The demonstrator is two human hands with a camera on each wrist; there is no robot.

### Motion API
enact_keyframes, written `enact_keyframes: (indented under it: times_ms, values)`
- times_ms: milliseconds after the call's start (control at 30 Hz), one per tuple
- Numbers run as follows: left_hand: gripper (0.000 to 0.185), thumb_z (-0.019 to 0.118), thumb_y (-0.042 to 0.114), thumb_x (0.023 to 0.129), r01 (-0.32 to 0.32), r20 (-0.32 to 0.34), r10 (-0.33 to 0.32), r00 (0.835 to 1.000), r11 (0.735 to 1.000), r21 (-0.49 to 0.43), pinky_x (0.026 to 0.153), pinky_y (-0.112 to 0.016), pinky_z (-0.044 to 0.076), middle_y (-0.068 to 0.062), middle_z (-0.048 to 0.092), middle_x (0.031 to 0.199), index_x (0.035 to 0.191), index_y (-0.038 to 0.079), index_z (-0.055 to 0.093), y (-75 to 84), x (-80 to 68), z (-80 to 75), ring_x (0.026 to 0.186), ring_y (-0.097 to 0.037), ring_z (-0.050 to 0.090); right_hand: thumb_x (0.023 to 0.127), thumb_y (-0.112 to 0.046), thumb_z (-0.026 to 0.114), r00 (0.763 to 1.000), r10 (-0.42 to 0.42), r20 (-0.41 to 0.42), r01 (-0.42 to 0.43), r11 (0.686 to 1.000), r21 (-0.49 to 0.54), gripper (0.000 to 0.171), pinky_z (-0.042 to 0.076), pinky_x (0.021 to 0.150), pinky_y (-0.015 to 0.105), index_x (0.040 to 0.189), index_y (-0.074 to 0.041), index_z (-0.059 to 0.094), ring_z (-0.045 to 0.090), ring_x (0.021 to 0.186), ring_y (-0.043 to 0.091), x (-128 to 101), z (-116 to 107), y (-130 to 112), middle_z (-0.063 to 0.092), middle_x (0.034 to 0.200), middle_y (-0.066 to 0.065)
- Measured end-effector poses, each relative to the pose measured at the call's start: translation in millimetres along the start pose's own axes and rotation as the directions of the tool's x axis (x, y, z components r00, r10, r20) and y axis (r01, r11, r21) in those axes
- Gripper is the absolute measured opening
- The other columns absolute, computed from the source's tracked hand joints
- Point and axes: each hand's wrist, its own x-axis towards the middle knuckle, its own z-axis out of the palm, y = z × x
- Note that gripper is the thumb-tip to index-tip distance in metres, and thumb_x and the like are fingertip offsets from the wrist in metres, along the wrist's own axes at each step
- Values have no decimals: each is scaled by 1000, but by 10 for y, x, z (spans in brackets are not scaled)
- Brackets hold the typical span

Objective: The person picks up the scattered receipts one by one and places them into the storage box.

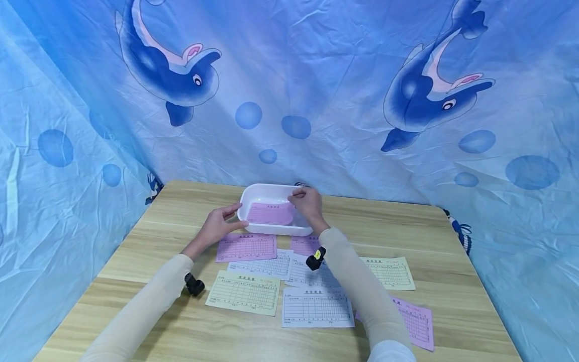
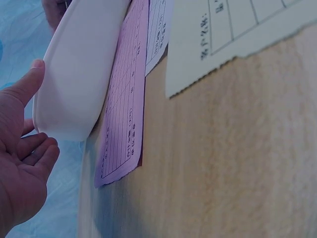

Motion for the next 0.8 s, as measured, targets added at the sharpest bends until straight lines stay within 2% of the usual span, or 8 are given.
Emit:
enact_keyframes:
  times_ms: [167,367,500,667,800]
  values:
    - [79,87,35,83,7,5,-7,1000,1000,-6,114,-49,46,-18,51,152,146,2,54,5,-8,-6,136,-42,52,93,-17,77,997,-60,48,56,995,83,25,65,84,43,112,0,74,73,96,36,-30,-176,-49,75,105,18]
    - [78,87,35,83,14,5,-14,1000,1000,-3,114,-49,46,-17,51,152,146,3,54,4,-5,-6,136,-41,52,93,-30,77,985,-147,88,140,987,79,32,64,78,30,116,-7,75,73,96,30,-129,-487,-156,76,107,12]
    - [78,86,35,83,19,3,-19,1000,1000,8,114,-50,46,-17,50,153,146,4,54,3,-3,-6,136,-41,52,92,-33,79,970,-216,107,209,975,80,37,64,80,32,118,-8,75,73,97,28,-223,-725,-203,76,109,12]
    - [78,87,36,82,12,4,-12,1000,1000,3,114,-50,46,-17,51,152,146,4,54,-10,0,-8,136,-41,52,91,-27,80,959,-264,102,262,965,33,38,61,82,23,120,-4,74,71,96,13,-395,-1034,-270,75,115,15]
    - [78,87,37,82,12,4,-12,1000,1000,1,114,-50,46,-17,51,152,146,4,55,-23,4,-5,136,-41,52,92,-24,79,955,-281,99,282,959,-2,36,59,79,18,122,-5,73,69,93,6,-484,-1284,-183,75,116,15]
